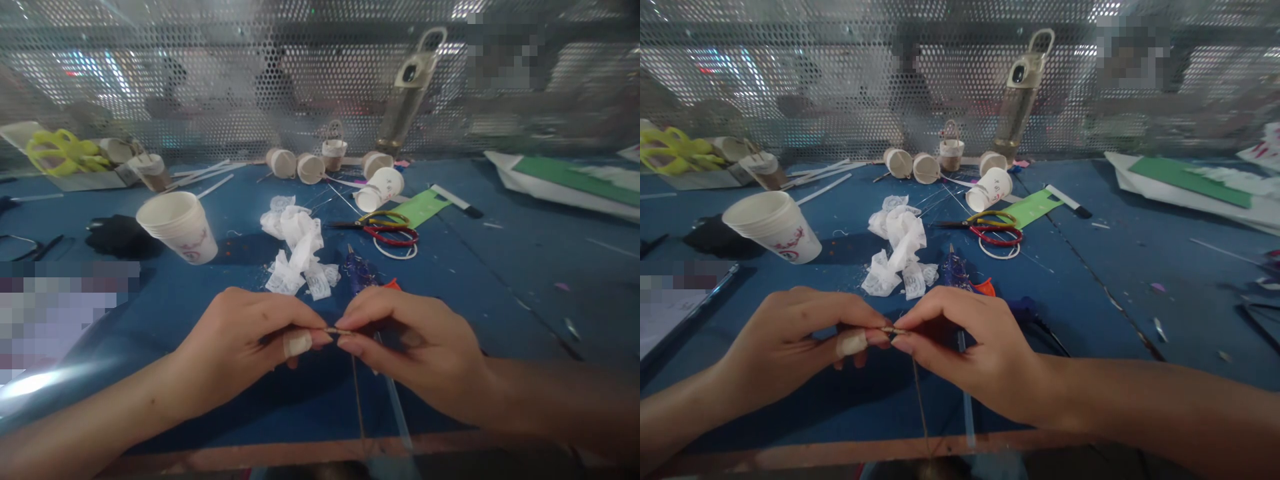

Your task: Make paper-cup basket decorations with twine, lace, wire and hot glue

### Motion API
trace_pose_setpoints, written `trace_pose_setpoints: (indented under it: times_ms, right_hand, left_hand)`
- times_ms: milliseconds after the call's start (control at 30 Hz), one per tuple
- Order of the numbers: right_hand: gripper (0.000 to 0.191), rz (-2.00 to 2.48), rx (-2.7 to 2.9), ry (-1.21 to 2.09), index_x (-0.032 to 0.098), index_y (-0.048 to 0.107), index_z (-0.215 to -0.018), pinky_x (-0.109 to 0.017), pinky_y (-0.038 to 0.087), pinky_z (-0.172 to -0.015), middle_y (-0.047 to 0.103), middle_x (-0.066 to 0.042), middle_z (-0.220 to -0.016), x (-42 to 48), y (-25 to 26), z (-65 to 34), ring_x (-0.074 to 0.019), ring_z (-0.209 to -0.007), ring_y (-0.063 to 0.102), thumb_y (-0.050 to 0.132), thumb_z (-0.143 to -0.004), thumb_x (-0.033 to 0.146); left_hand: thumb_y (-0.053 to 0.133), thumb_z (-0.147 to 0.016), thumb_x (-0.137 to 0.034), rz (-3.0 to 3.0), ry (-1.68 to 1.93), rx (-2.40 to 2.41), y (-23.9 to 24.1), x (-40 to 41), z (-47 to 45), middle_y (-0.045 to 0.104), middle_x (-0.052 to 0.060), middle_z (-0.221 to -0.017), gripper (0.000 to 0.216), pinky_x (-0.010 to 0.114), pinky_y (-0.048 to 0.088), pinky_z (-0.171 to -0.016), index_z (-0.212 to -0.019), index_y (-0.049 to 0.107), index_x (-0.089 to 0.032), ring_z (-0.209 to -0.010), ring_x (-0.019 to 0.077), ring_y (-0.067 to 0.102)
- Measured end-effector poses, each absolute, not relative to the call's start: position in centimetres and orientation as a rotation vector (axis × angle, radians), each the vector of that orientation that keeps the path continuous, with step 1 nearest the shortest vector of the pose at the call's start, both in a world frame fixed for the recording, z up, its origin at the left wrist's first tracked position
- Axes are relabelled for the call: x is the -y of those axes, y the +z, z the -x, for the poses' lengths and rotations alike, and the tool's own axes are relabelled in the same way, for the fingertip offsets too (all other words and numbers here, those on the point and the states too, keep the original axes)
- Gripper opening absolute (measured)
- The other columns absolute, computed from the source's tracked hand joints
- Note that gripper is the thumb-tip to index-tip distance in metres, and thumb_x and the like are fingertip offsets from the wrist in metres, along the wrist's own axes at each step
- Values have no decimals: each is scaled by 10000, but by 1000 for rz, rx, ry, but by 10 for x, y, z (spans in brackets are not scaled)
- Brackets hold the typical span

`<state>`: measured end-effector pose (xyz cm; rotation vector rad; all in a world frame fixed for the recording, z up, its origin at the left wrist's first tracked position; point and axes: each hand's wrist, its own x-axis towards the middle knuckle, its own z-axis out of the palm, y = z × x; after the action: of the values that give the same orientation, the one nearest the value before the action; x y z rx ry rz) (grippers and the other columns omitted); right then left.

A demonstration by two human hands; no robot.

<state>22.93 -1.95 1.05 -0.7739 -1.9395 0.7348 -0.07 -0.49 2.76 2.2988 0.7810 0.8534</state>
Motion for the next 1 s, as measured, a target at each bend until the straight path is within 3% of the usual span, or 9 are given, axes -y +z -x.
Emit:
trace_pose_setpoints:
  times_ms: [267,533,633,800,1000]
  right_hand:
    - [63,814,1961,890,177,675,-913,-147,529,-482,744,18,-693,21,14,-230,-73,-505,649,716,-884,138]
    - [78,732,2029,755,176,679,-893,-145,550,-552,745,20,-709,21,15,-231,-75,-571,678,673,-889,98]
    - [86,734,2049,699,163,675,-890,-142,544,-555,738,14,-703,20,17,-230,-73,-568,672,648,-881,81]
    - [135,741,2093,645,180,672,-874,-156,557,-576,743,18,-704,20,15,-229,-86,-581,682,635,-852,52]
    - [83,802,2055,675,160,698,-900,-143,550,-546,745,17,-696,20,11,-228,-81,-557,672,693,-844,99]
  left_hand:
    - [620,-993,-263,-2630,992,-790,27,8,0,820,-9,-842,131,142,556,-662,-920,696,-185,-712,114,776]
    - [585,-998,-233,-2759,904,-795,18,9,3,796,-4,-808,96,222,493,-553,-941,658,-208,-623,145,733]
    - [637,-978,-304,-2526,814,-833,20,5,2,766,-30,-766,103,196,481,-571,-971,668,-206,-612,119,712]
    - [534,-1031,-270,-2117,441,-801,30,2,1,695,-57,-674,211,106,477,-570,-929,702,-193,-558,48,647]
    - [630,-965,-249,-1849,506,-874,31,2,-3,697,-50,-685,164,89,520,-554,-837,693,-169,-551,43,640]
